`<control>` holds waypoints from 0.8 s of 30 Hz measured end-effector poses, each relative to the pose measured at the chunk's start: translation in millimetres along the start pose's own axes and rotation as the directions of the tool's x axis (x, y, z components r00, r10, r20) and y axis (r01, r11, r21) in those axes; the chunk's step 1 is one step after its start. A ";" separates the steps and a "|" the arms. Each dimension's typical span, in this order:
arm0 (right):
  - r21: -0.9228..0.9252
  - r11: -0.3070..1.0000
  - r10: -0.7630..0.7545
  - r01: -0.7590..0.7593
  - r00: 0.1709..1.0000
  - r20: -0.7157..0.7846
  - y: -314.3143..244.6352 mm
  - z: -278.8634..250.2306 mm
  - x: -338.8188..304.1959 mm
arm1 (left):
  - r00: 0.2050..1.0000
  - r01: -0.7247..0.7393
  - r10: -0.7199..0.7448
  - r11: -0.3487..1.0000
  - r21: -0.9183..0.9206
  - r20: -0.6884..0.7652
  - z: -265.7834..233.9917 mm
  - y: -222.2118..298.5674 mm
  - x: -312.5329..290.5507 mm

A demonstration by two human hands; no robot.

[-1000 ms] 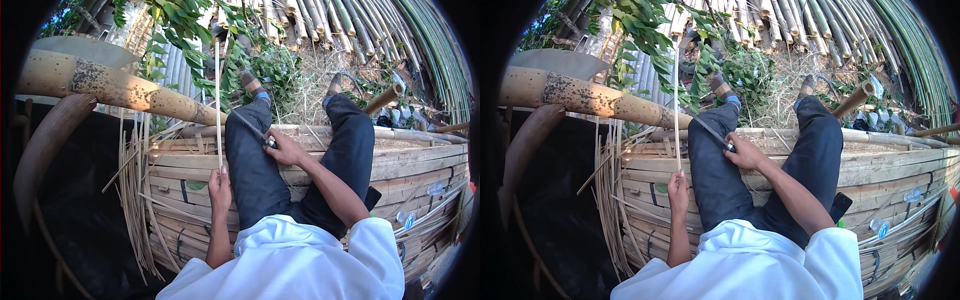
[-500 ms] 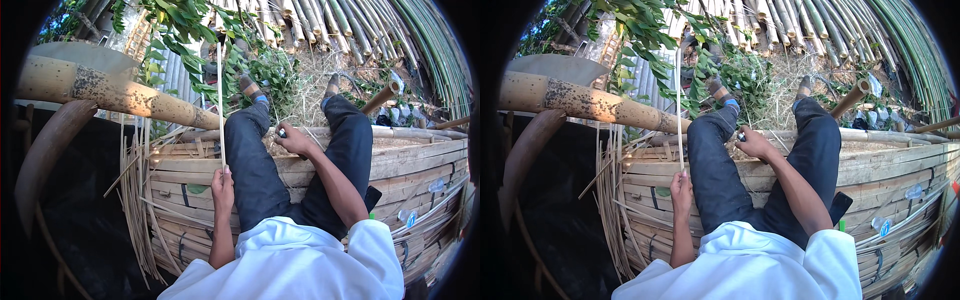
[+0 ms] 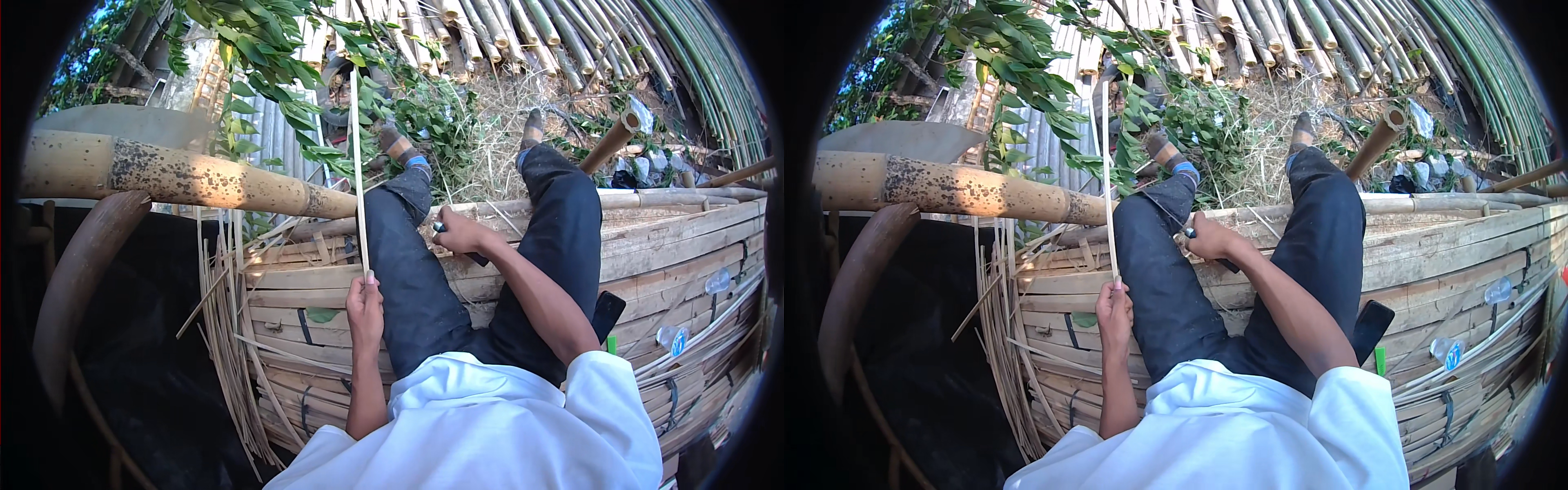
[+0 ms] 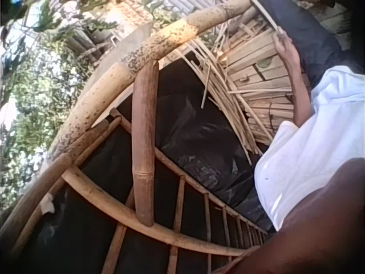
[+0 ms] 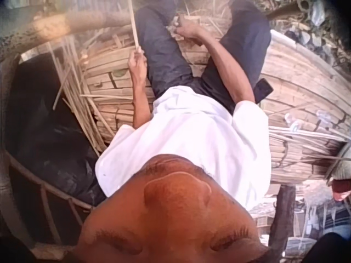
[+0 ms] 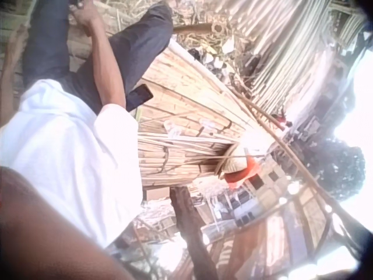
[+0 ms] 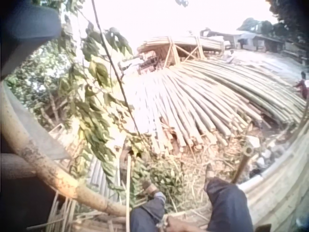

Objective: The person shaves a thin bamboo strip using a machete while sitting on a bamboo structure.

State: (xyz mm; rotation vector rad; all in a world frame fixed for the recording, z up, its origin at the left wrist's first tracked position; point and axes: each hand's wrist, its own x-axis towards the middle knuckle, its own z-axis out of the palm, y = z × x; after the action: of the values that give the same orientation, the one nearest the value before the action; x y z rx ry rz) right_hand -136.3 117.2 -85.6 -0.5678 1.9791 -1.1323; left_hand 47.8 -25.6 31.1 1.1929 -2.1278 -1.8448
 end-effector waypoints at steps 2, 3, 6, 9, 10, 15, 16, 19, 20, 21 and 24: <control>0.066 0.986 0.147 -0.152 0.987 0.071 -6.6 -5.7 3.2 | 1.000 -0.007 0.007 1.000 0.010 0.004 -0.5 -1.4 1.8; 0.118 0.945 0.285 -0.304 0.946 0.152 -9.5 -8.9 4.0 | 1.000 -0.008 0.008 1.000 0.000 -0.001 1.3 -1.8 1.1; 0.312 0.920 0.177 -0.237 0.961 0.211 -39.6 -22.2 -9.5 | 1.000 -0.003 0.003 1.000 0.000 -0.011 -1.8 -3.3 0.9; 0.488 0.845 0.061 -0.220 0.945 0.321 -41.8 -26.2 -10.4 | 1.000 0.021 -0.021 1.000 -0.014 -0.007 -2.1 -1.3 0.6; 0.337 0.920 0.114 -0.201 0.959 0.261 -34.5 -23.2 -3.6 | 0.999 0.045 -0.045 0.999 -0.031 0.001 -1.0 0.4 -0.8; 0.124 0.964 0.214 -0.237 0.961 0.173 -4.5 -25.7 25.7 | 0.999 0.017 -0.017 1.000 0.002 0.031 5.9 1.7 1.5; 0.187 0.967 0.144 -0.171 0.978 0.152 -9.1 -23.6 22.7 | 1.000 -0.006 0.006 1.000 0.006 0.028 6.1 -1.2 1.9; 0.313 0.935 0.110 -0.169 0.974 0.199 -24.8 -21.0 15.8 | 1.000 -0.005 0.005 1.000 -0.007 0.022 5.8 -3.7 3.0; 0.179 0.973 0.117 -0.146 0.979 0.166 -15.0 -17.8 20.3 | 1.000 -0.007 0.007 1.000 -0.007 0.030 8.6 -1.9 2.5; 0.180 0.972 0.120 -0.149 0.980 0.159 -1.6 -14.7 26.6 | 0.999 -0.004 0.004 1.000 -0.003 0.041 10.7 0.7 2.0; 0.111 0.983 0.144 -0.144 0.990 0.005 -4.5 -17.1 24.3 | 0.999 -0.015 0.015 1.000 0.002 0.047 9.6 0.6 6.2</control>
State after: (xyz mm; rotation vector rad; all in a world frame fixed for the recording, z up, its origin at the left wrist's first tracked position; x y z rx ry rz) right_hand -164.5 107.1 -86.2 -0.3590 1.9136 -1.1450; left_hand 38.2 -21.5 26.4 1.1421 -2.1571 -1.8834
